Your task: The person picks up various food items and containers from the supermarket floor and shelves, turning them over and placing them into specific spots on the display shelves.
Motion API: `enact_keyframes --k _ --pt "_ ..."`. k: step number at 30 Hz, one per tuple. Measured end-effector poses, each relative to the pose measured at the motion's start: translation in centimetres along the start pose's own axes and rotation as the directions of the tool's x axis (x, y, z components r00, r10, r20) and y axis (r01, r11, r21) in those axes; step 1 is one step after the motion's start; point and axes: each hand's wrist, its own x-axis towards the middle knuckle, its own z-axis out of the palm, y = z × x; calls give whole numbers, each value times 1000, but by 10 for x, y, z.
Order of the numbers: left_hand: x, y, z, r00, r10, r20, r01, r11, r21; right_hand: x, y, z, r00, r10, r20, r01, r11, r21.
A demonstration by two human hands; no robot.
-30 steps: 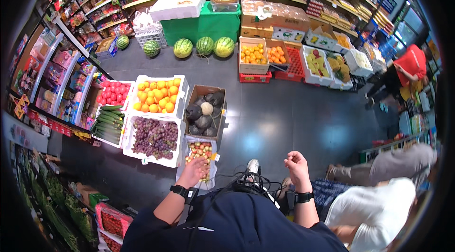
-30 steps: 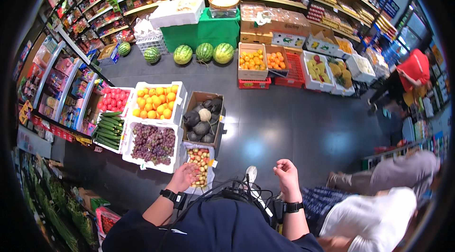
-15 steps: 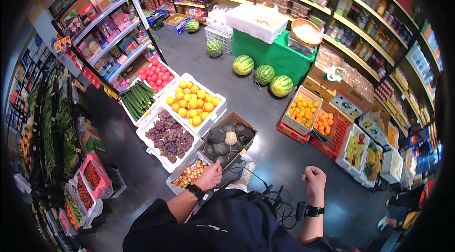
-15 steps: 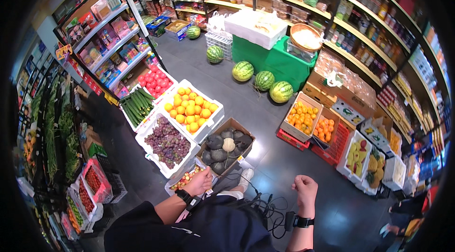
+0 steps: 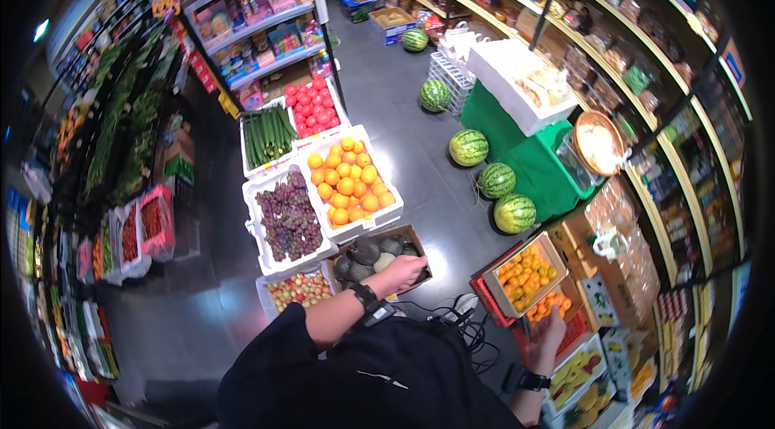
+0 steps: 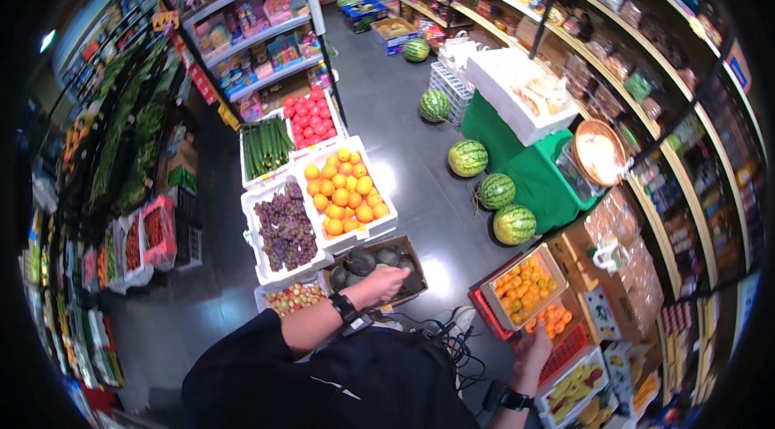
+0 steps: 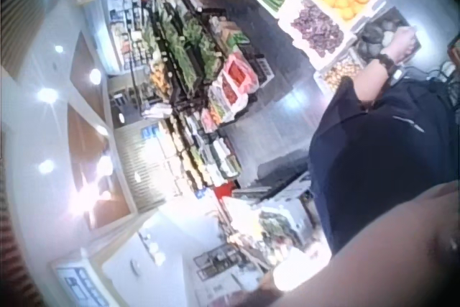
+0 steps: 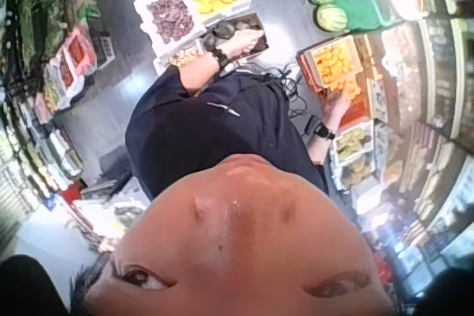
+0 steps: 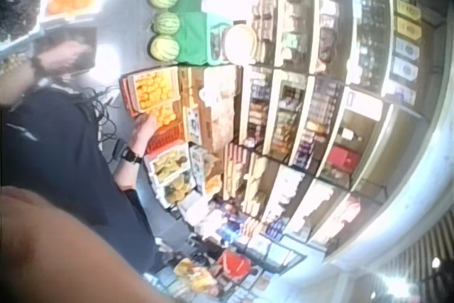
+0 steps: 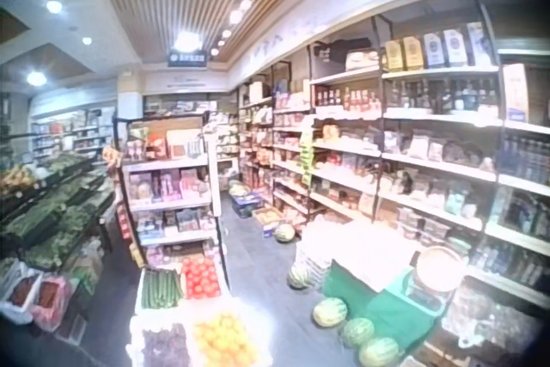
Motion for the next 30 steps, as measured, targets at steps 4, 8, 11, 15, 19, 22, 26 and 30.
enact_keyframes --k 4,8,11,15,19,22,26,30 --pt "30 -13 -4 983 -79 -163 60 992 -115 93 -33 19 942 -3 337 23 998 -56" --pt "24 -28 46 933 -1 -361 -45 992 -118 183 -76 48 863 35 504 71 979 -189" --pt "15 -32 66 916 84 -393 -92 996 -1 223 -101 82 727 61 684 195 937 -291" --pt "2 -53 77 836 50 -546 -198 956 -216 237 -121 142 542 169 823 176 935 -308" --pt "-9 -70 71 798 28 -601 -199 955 -220 222 -108 194 405 217 888 236 914 -331" --pt "-7 -69 66 764 -8 -645 -190 953 -236 200 -89 213 387 270 882 228 898 -375" --pt "-4 -67 39 809 108 -578 -297 923 -243 183 -71 223 373 351 859 212 869 -447" --pt "-10 -55 16 810 137 -570 -306 928 -213 173 -71 239 434 368 822 222 841 -494"
